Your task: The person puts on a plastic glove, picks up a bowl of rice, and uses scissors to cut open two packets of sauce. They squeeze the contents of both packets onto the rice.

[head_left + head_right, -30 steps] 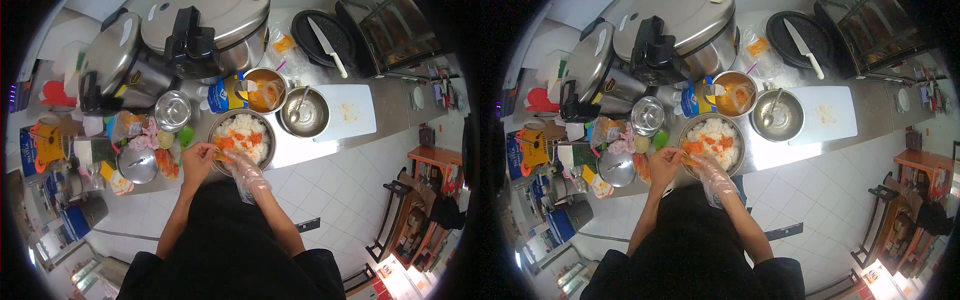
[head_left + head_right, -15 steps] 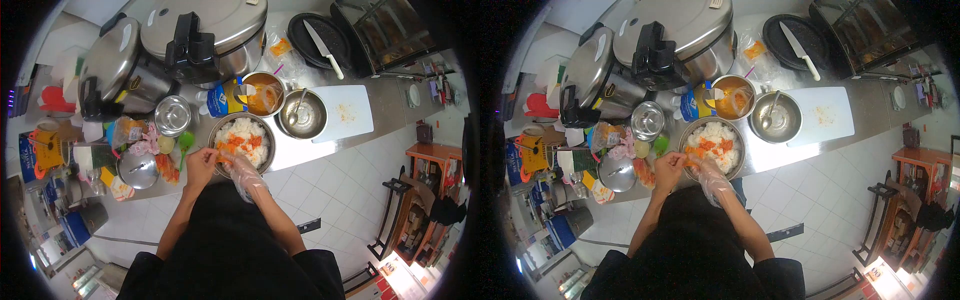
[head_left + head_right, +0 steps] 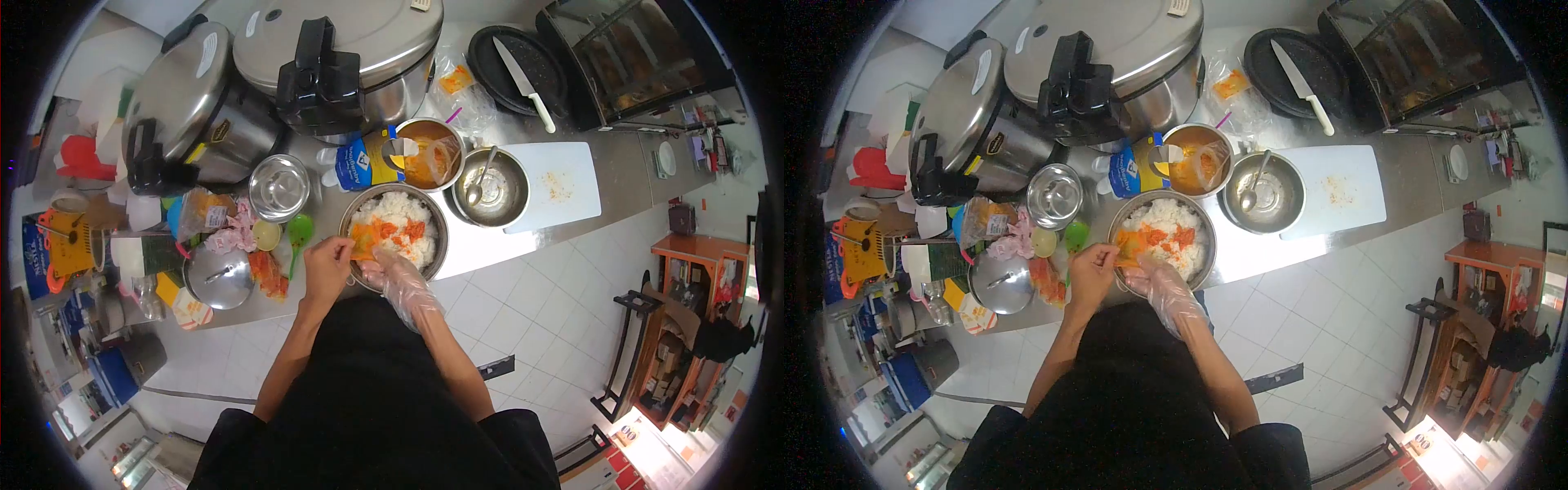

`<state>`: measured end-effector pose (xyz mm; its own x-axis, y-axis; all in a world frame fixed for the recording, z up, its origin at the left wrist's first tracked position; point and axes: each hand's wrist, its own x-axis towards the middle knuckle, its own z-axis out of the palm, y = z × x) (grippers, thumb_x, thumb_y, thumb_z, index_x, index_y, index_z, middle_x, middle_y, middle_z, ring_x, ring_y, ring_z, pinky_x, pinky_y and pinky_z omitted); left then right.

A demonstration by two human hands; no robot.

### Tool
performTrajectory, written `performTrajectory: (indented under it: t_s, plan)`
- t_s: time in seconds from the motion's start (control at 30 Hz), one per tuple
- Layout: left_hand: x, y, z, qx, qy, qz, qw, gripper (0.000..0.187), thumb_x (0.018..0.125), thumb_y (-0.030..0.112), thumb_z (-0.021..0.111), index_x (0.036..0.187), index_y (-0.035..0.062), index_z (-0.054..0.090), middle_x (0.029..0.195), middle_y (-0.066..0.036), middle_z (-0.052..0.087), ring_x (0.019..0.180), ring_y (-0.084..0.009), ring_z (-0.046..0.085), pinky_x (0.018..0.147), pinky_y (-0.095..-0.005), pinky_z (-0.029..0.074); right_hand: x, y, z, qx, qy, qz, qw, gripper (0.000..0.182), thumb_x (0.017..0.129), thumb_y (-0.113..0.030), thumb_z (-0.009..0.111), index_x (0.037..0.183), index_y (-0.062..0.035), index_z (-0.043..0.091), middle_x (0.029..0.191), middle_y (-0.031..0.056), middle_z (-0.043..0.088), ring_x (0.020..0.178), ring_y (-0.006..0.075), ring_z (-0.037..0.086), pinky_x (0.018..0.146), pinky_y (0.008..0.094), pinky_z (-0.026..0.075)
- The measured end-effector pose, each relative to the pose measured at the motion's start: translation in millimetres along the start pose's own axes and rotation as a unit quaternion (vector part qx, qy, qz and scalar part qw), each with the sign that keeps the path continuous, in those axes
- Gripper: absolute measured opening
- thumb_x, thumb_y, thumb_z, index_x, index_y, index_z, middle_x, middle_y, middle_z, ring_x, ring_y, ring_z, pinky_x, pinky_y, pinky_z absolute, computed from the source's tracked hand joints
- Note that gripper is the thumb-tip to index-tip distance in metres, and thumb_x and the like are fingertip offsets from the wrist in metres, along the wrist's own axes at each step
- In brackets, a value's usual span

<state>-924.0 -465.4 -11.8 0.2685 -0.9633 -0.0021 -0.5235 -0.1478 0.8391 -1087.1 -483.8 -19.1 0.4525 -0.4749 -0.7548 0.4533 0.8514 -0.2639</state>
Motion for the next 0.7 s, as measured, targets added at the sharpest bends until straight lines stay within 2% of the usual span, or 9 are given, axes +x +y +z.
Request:
performTrajectory:
  t_s: [0.1,0.17,0.27,0.4,0.47,0.5,0.6,0.63,0.7]
  plan:
    - [0,1,-1,-0.015,-0.001,0.010,1.000,0.004,0.082,0.000,0.071,0.086,-0.0030,0.070,0.072,-0.016,0.069,0.060,-0.0204,0.068,0.056,-0.0305,0.051,9,7,-9,-0.028,0.005,-0.033,0.999,0.033,0.093,-0.017,0.070,0.117,0.0029,0.059,0.098,0.0078,0.067,0.083,0.0129,0.065,0.075,0.0220,0.055]
    - [1,-2,-3,-0.022,-0.007,0.006,1.000,0.004,0.083,0.000,0.071,0.085,-0.0029,0.070,0.070,-0.016,0.069,0.059,-0.0191,0.068,0.056,-0.0302,0.050,19,10,-17,-0.114,-0.040,-0.077,0.990,0.030,0.093,-0.018,0.070,0.113,0.0019,0.060,0.097,0.0077,0.067,0.080,0.0121,0.064,0.069,0.0209,0.053]
    - [-3,-4,-2,-0.039,-0.020,-0.013,0.999,0.004,0.083,0.001,0.071,0.084,-0.0027,0.071,0.068,-0.014,0.069,0.057,-0.0160,0.066,0.054,-0.0292,0.050,23,11,-19,-0.073,0.016,-0.056,0.996,0.033,0.092,-0.017,0.070,0.116,0.0026,0.060,0.101,0.0069,0.066,0.080,0.0130,0.063,0.070,0.0239,0.052]
    - [-5,1,-5,-0.063,-0.036,-0.039,0.997,0.005,0.085,0.002,0.071,0.085,-0.0029,0.071,0.065,-0.011,0.068,0.055,-0.0111,0.063,0.053,-0.0273,0.048,15,5,-10,-0.057,0.031,-0.034,0.997,0.032,0.090,-0.015,0.072,0.115,0.0008,0.060,0.101,0.0053,0.066,0.079,0.0119,0.062,0.067,0.0230,0.051]
    - [-3,3,-10,-0.058,-0.049,-0.035,0.996,0.006,0.085,0.003,0.071,0.085,-0.0031,0.071,0.064,-0.010,0.068,0.055,-0.0104,0.063,0.052,-0.0271,0.047,7,6,0,-0.082,-0.003,-0.071,0.994,0.021,0.092,-0.013,0.070,0.107,-0.0003,0.061,0.090,0.0036,0.064,0.067,0.0092,0.056,0.058,0.0200,0.046]
    - [-3,2,-12,-0.051,-0.063,-0.029,0.996,0.006,0.085,0.003,0.071,0.086,-0.0032,0.071,0.064,-0.010,0.068,0.056,-0.0097,0.063,0.052,-0.0269,0.047,11,7,-1,-0.083,-0.001,-0.070,0.994,0.021,0.092,-0.013,0.070,0.107,-0.0003,0.061,0.090,0.0036,0.064,0.067,0.0092,0.056,0.058,0.0200,0.046]
    - [-9,-3,-12,-0.085,-0.074,-0.078,0.991,0.006,0.085,0.002,0.070,0.087,-0.0031,0.071,0.066,-0.011,0.069,0.056,-0.0126,0.065,0.053,-0.0283,0.049,27,15,-9,-0.110,0.008,-0.051,0.993,0.020,0.094,-0.015,0.068,0.105,-0.0013,0.060,0.088,0.0022,0.063,0.066,0.0090,0.055,0.056,0.0211,0.045]
    - [-11,-4,-10,-0.086,-0.075,-0.079,0.990,0.006,0.085,0.002,0.070,0.087,-0.0031,0.071,0.066,-0.011,0.069,0.056,-0.0126,0.065,0.053,-0.0283,0.049,31,19,-11,-0.080,0.019,-0.048,0.995,0.019,0.094,-0.016,0.068,0.105,-0.0015,0.060,0.088,0.0022,0.062,0.067,0.0088,0.054,0.056,0.0210,0.044]
    - [-13,-5,-7,-0.048,-0.034,-0.011,0.998,0.005,0.085,0.001,0.070,0.086,-0.0030,0.070,0.068,-0.014,0.069,0.058,-0.0161,0.066,0.056,-0.0298,0.051,29,19,-8,-0.051,0.033,-0.045,0.997,0.019,0.094,-0.016,0.067,0.105,-0.0016,0.060,0.088,0.0021,0.062,0.068,0.0086,0.054,0.056,0.0208,0.043]
